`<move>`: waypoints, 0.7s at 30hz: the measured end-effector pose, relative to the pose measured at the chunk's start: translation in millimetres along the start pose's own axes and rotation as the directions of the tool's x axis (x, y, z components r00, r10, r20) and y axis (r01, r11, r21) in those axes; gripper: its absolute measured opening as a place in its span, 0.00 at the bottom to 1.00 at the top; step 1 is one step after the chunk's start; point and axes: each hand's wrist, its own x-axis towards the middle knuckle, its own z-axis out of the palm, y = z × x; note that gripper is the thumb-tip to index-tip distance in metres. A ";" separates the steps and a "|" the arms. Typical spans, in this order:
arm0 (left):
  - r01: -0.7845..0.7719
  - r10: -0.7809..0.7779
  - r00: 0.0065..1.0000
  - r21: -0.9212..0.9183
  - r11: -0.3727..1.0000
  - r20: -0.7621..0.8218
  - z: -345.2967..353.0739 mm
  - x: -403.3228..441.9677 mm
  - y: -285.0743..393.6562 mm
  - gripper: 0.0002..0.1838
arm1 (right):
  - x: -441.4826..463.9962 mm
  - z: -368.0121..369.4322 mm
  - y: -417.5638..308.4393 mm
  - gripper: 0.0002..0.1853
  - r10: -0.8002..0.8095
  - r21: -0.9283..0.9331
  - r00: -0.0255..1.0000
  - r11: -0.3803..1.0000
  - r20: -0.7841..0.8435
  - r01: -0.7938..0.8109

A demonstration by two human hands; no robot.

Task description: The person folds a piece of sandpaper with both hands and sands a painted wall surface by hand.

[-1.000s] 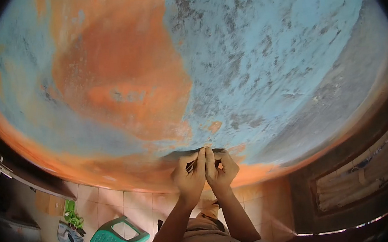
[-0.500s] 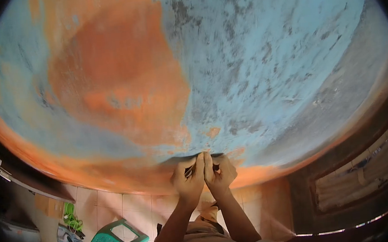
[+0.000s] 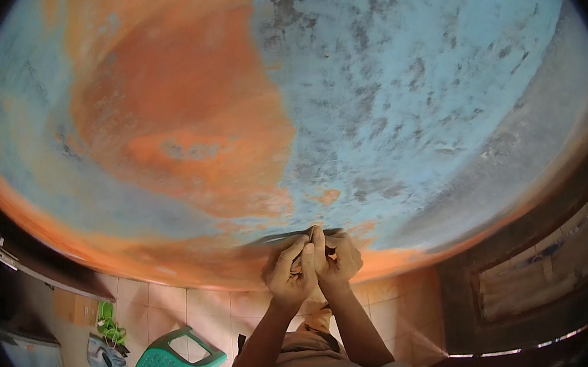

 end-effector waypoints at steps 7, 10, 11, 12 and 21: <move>-0.026 0.027 1.000 -0.063 0.998 0.016 1.0 -5.6 -7.7 0.06 | -3.8 5.1 1.5 0.13 0.031 0.049 0.999 0.998 -0.037 -0.029; -0.005 0.006 1.000 -0.061 0.998 0.014 1.0 0.3 -2.6 0.06 | -1.0 2.5 -3.0 0.12 0.036 -0.036 0.999 0.999 -0.015 -0.036; -0.002 0.003 1.000 -0.053 0.999 0.005 -0.9 3.2 4.2 0.06 | -3.7 -1.3 -6.4 0.12 0.042 -0.043 0.999 0.998 -0.011 -0.043; -0.002 0.002 1.000 -0.058 0.998 0.007 -2.6 -1.2 5.2 0.06 | -5.1 -1.8 -7.2 0.12 0.050 -0.041 0.999 0.998 -0.011 -0.050; 0.032 -0.032 0.999 -0.074 0.997 0.001 1.0 0.8 2.1 0.05 | -5.7 4.6 -5.0 0.11 0.048 -0.004 0.999 0.999 -0.015 -0.048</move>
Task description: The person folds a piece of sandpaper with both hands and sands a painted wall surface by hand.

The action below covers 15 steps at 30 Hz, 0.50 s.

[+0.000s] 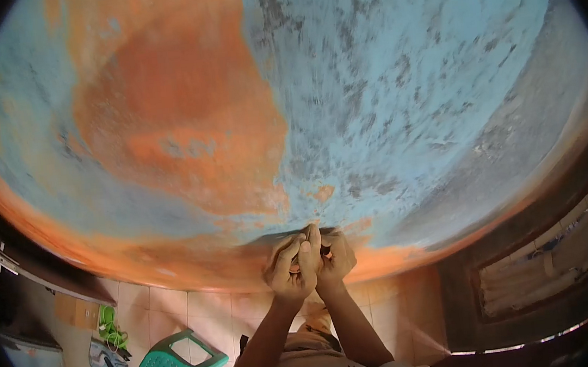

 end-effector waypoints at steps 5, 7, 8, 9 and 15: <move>-0.020 0.020 0.999 0.016 1.000 -0.025 2.6 -4.4 -1.0 0.05 | 1.3 -5.8 0.4 0.11 0.006 -0.062 0.999 0.998 0.048 -0.003; 0.020 -0.021 0.999 -0.022 1.000 -0.030 3.4 -0.8 3.4 0.05 | 4.2 -4.1 -1.1 0.12 0.027 0.000 0.999 1.000 0.023 -0.027; 0.008 -0.009 0.999 -0.025 1.000 -0.037 5.6 -1.5 0.4 0.05 | 3.7 -1.8 1.4 0.12 0.016 0.007 1.000 1.000 0.016 -0.016; -0.003 0.002 0.999 -0.032 0.999 -0.049 7.4 -3.3 -3.4 0.05 | 3.0 0.7 2.4 0.13 0.038 0.031 0.999 0.999 -0.001 -0.038; 0.095 -0.096 0.995 -0.042 0.995 -0.020 4.0 -2.6 6.2 0.04 | 2.6 -8.4 -11.7 0.14 0.133 0.073 0.991 0.988 0.029 -0.135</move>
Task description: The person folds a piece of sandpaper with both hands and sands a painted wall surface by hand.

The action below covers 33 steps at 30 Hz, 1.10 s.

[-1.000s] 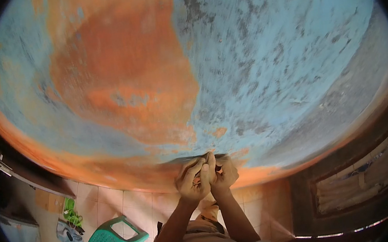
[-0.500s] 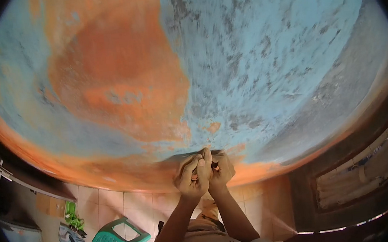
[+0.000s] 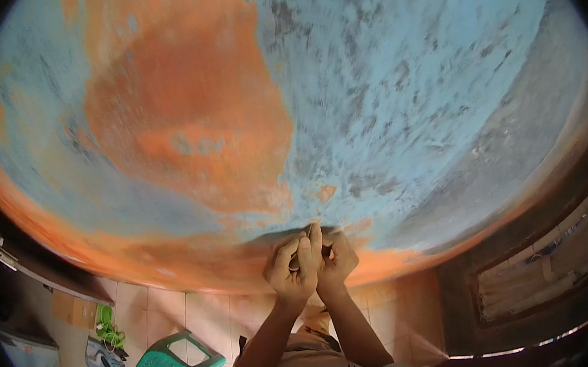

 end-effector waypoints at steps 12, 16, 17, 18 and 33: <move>-0.070 0.070 0.997 0.009 0.998 -0.034 7.8 3.1 -8.9 0.05 | 3.4 10.9 14.5 0.14 0.103 0.053 0.995 0.993 0.003 -0.103; 0.004 -0.003 1.000 0.040 0.999 -0.028 2.0 -3.1 -1.0 0.04 | -7.6 7.9 15.5 0.14 0.169 0.120 0.985 0.978 0.016 -0.170; -0.007 0.008 0.999 0.034 0.999 -0.033 3.7 -4.2 -5.7 0.04 | -6.1 9.6 17.1 0.14 0.158 0.125 0.987 0.979 0.011 -0.158; -0.057 0.058 0.997 0.025 0.998 -0.044 6.1 -2.3 -8.5 0.04 | -7.6 9.8 17.9 0.14 0.140 0.110 0.990 0.984 0.006 -0.140; -0.006 0.007 1.000 0.004 1.000 -0.025 2.5 0.0 1.2 0.04 | -4.0 7.7 12.8 0.12 0.000 -0.010 1.000 1.000 -0.023 0.000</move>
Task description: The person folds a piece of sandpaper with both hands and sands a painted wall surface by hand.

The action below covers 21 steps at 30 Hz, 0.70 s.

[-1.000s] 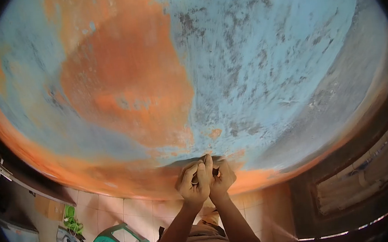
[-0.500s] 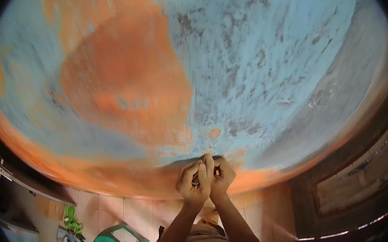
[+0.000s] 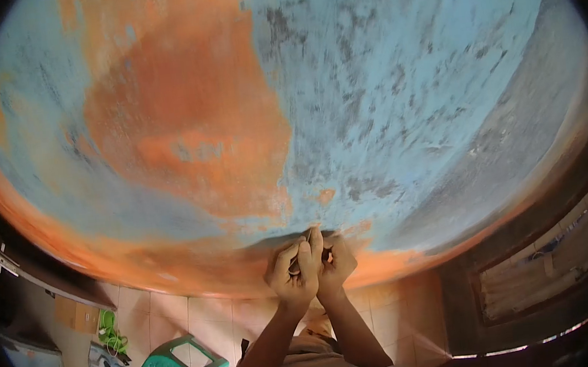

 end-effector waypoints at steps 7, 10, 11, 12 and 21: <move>0.088 -0.089 0.996 -0.029 0.996 -0.005 0.3 -6.5 -6.3 0.04 | -5.9 -1.7 -0.5 0.12 -0.002 -0.020 1.000 1.000 -0.009 0.001; -0.019 0.018 1.000 -0.029 0.999 -0.024 6.1 -1.6 -5.8 0.04 | 4.0 -1.6 0.4 0.13 -0.009 -0.033 1.000 0.999 -0.018 0.008; 0.014 -0.015 1.000 -0.049 0.999 -0.024 6.5 1.1 -1.7 0.04 | 6.9 -3.0 -2.0 0.12 -0.015 -0.049 1.000 0.999 -0.011 0.014; 0.049 -0.050 0.998 -0.068 0.996 -0.023 7.0 2.7 1.0 0.04 | 9.2 -3.2 -2.8 0.12 -0.015 -0.050 1.000 0.999 -0.007 0.014; 0.049 -0.050 0.999 -0.053 0.997 -0.012 3.4 4.1 0.7 0.03 | 4.9 -4.5 -4.1 0.11 -0.044 -0.014 0.999 0.999 0.003 0.044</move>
